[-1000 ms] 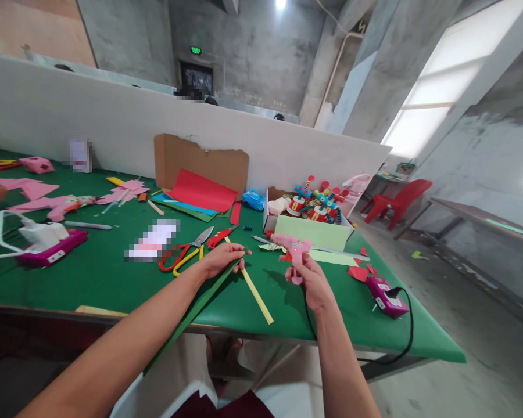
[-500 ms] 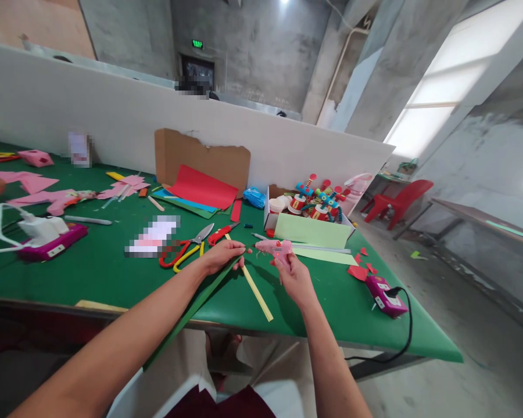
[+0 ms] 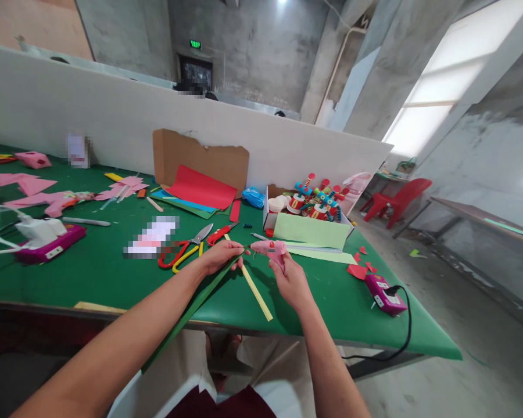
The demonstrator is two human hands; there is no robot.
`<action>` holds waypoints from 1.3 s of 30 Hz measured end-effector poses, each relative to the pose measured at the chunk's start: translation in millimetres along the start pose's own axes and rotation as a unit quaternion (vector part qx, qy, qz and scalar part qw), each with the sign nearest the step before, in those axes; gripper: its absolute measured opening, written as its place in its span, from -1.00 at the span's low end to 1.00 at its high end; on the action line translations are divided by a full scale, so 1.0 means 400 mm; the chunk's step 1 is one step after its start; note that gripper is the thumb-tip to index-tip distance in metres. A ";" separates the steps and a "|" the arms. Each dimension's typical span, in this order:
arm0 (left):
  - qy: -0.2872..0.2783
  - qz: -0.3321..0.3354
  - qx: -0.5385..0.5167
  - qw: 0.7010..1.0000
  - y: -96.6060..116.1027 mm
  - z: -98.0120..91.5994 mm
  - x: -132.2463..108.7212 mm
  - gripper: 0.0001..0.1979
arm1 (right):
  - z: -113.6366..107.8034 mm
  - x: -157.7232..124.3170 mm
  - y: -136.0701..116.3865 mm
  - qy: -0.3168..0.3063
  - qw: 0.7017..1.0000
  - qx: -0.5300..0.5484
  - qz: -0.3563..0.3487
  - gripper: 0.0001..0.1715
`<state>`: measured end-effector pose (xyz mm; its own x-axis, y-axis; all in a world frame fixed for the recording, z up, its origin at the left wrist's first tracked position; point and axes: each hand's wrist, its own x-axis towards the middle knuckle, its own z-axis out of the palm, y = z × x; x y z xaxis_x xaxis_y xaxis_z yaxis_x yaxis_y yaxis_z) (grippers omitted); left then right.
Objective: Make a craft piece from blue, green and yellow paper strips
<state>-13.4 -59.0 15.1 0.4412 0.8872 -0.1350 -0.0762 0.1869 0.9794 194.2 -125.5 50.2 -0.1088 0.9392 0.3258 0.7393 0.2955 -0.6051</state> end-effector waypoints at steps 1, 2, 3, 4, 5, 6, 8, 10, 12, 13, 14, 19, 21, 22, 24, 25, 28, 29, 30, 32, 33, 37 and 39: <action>0.001 0.000 0.000 1.000 0.000 0.000 0.000 -0.83 | 0.001 0.000 -0.001 0.003 1.000 -0.006 -0.006 -0.65; 0.002 0.001 -0.001 1.000 0.000 0.001 0.000 -0.83 | 0.002 -0.001 -0.003 0.004 1.000 -0.010 -0.012 -0.64; 0.002 0.003 0.000 1.000 0.000 0.001 0.000 -0.83 | 0.003 -0.001 -0.004 0.004 1.000 -0.014 -0.017 -0.63; 0.001 0.005 0.001 1.000 0.000 0.001 0.000 -0.82 | 0.003 -0.002 -0.005 0.004 1.000 -0.017 -0.023 -0.63; -0.001 0.005 0.004 1.000 0.000 0.002 0.000 -0.82 | 0.003 -0.002 -0.005 0.004 0.999 -0.020 -0.029 -0.62; -0.002 0.005 0.007 1.000 0.000 0.002 0.000 -0.82 | 0.003 -0.002 -0.006 0.006 0.999 -0.022 -0.034 -0.61; -0.002 0.003 0.012 1.000 0.001 0.002 -0.001 -0.83 | 0.004 -0.003 -0.006 0.009 0.999 -0.025 -0.043 -0.59; 0.000 0.002 0.016 1.000 0.002 0.002 -0.001 -0.84 | 0.005 -0.003 -0.007 0.011 0.998 -0.025 -0.049 -0.60; -0.001 0.002 0.018 1.000 0.003 0.002 -0.001 -0.84 | 0.005 -0.003 -0.007 0.014 0.998 -0.026 -0.053 -0.62; -0.002 0.001 0.019 1.000 0.003 0.002 -0.001 -0.84 | 0.006 -0.002 -0.007 0.015 0.998 -0.028 -0.054 -0.62; -0.003 0.001 0.020 1.000 0.004 0.002 -0.001 -0.84 | 0.006 -0.002 -0.007 0.015 0.998 -0.031 -0.055 -0.63; -0.002 -0.002 0.016 1.000 0.004 0.002 0.000 -0.84 | 0.005 -0.002 -0.008 0.007 0.998 -0.045 -0.053 -0.61; -0.005 -0.004 0.016 1.000 0.004 0.002 0.000 -0.84 | 0.005 -0.002 -0.008 0.013 0.997 -0.048 -0.056 -0.60; -0.006 -0.005 0.016 1.000 0.004 0.002 0.000 -0.83 | 0.006 -0.002 -0.009 0.016 0.997 -0.050 -0.058 -0.60; -0.004 -0.006 0.015 1.000 0.004 0.002 -0.001 -0.82 | 0.006 -0.001 -0.011 0.018 0.997 -0.051 -0.059 -0.60; -0.004 -0.006 0.014 1.000 0.005 0.002 -0.001 -0.82 | 0.006 0.000 -0.012 0.016 0.997 -0.051 -0.060 -0.60; -0.007 -0.004 0.014 1.000 0.006 0.003 -0.002 -0.84 | 0.007 0.000 -0.015 0.007 0.997 -0.048 -0.059 -0.59; -0.008 -0.003 0.015 1.000 0.006 0.003 -0.002 -0.84 | 0.007 -0.001 -0.015 0.007 0.997 -0.047 -0.059 -0.59; -0.009 -0.003 0.015 1.000 0.006 0.003 -0.002 -0.84 | 0.007 -0.001 -0.015 0.008 0.997 -0.048 -0.060 -0.59; -0.010 -0.002 0.014 1.000 0.005 0.002 -0.002 -0.83 | 0.008 -0.002 -0.014 0.015 0.997 -0.053 -0.063 -0.59; -0.011 -0.001 0.013 1.000 0.005 0.002 -0.002 -0.83 | 0.008 -0.003 -0.014 0.020 0.996 -0.057 -0.064 -0.59; -0.013 -0.004 0.002 1.000 0.004 0.000 -0.001 -0.84 | 0.007 -0.001 -0.013 0.020 0.995 -0.064 -0.069 -0.60; -0.013 -0.007 -0.002 1.000 0.005 0.000 -0.002 -0.86 | 0.008 0.000 -0.014 0.018 0.995 -0.064 -0.074 -0.59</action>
<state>-13.8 -59.3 17.0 0.4660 0.8730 -0.1440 -0.0740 0.2007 0.9769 187.8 -126.6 51.2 -0.2012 0.8793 0.4318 0.7958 0.4037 -0.4514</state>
